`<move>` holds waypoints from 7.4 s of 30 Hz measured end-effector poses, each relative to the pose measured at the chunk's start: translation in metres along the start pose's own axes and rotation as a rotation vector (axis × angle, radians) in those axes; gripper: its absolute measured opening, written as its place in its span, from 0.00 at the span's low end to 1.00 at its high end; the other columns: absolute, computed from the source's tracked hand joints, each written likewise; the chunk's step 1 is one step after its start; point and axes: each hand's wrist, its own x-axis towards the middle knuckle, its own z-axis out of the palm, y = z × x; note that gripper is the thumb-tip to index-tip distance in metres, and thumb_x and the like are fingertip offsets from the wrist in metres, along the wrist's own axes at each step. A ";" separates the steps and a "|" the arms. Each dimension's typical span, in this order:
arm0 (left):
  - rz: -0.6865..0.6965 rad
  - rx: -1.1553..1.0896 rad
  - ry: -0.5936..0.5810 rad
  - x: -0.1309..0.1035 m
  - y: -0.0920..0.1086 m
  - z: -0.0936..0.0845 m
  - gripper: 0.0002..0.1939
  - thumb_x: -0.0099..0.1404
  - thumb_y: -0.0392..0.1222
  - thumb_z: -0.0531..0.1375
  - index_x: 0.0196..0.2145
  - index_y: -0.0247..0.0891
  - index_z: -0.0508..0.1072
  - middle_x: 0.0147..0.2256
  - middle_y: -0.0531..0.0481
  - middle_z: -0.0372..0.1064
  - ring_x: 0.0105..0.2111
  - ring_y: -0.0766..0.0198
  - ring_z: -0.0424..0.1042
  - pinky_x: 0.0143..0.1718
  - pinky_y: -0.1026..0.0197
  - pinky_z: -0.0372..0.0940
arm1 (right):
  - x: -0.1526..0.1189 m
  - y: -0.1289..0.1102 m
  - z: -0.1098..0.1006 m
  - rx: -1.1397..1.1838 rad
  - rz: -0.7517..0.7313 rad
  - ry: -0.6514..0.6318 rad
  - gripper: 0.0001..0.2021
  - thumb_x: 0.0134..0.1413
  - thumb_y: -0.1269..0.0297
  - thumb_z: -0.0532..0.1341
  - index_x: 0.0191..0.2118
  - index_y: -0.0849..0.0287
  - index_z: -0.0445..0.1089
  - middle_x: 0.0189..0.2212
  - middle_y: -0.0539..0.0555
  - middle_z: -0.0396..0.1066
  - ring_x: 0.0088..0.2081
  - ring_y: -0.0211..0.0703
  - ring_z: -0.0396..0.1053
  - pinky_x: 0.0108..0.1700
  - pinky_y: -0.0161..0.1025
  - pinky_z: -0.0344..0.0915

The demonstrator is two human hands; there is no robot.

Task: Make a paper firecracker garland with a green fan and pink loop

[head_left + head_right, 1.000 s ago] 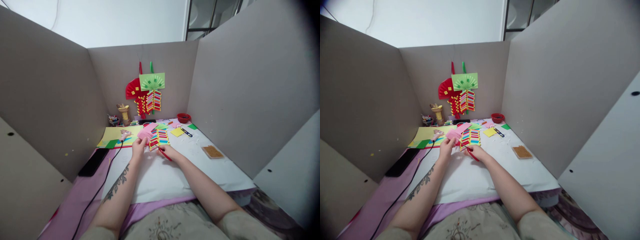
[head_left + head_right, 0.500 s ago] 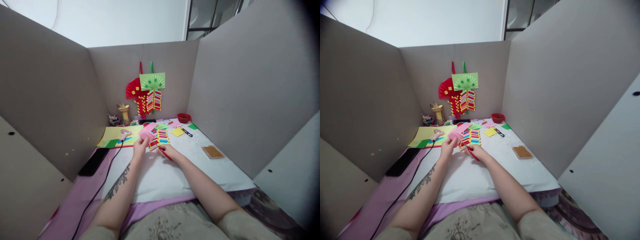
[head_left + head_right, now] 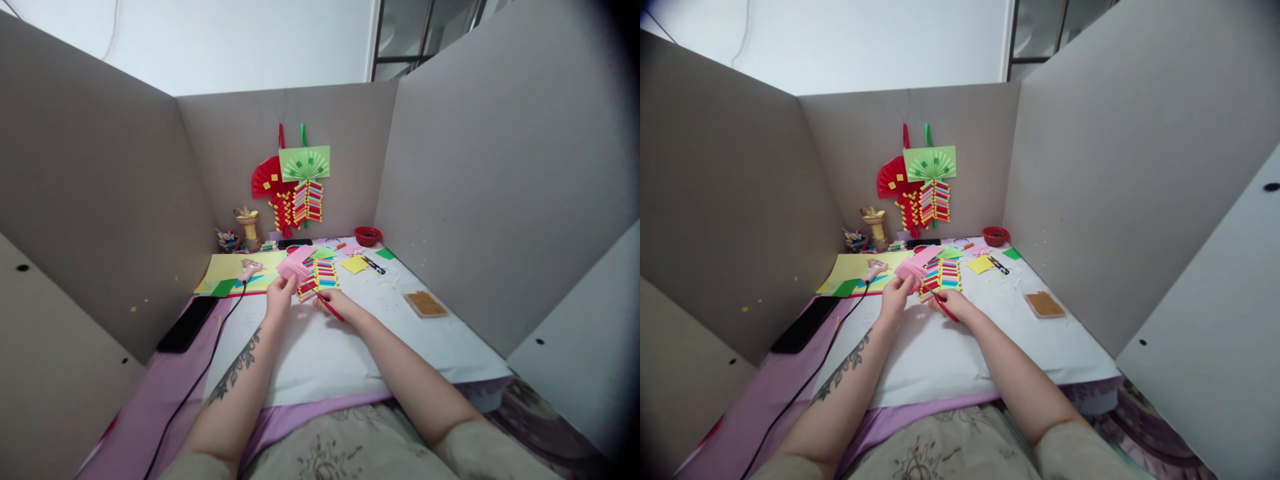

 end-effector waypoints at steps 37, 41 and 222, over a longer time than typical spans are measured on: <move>-0.017 0.048 -0.006 -0.003 0.005 -0.001 0.17 0.52 0.52 0.62 0.28 0.33 0.72 0.23 0.52 0.67 0.23 0.67 0.63 0.25 0.66 0.58 | 0.006 0.016 -0.001 0.008 -0.078 -0.016 0.13 0.46 0.59 0.58 0.31 0.63 0.75 0.20 0.49 0.65 0.22 0.33 0.56 0.26 0.31 0.56; -0.014 0.051 -0.003 -0.002 0.003 -0.001 0.16 0.52 0.52 0.62 0.27 0.33 0.73 0.22 0.53 0.66 0.22 0.68 0.62 0.24 0.66 0.57 | 0.005 0.014 -0.002 -0.009 -0.065 -0.014 0.15 0.46 0.59 0.58 0.35 0.62 0.76 0.20 0.48 0.65 0.22 0.33 0.55 0.26 0.31 0.56; 0.061 0.051 -0.006 -0.003 0.006 -0.003 0.14 0.56 0.50 0.60 0.22 0.36 0.67 0.20 0.56 0.60 0.22 0.69 0.59 0.24 0.66 0.55 | 0.001 0.008 -0.004 0.046 -0.013 -0.042 0.12 0.43 0.59 0.60 0.29 0.64 0.73 0.17 0.48 0.62 0.21 0.32 0.54 0.22 0.30 0.52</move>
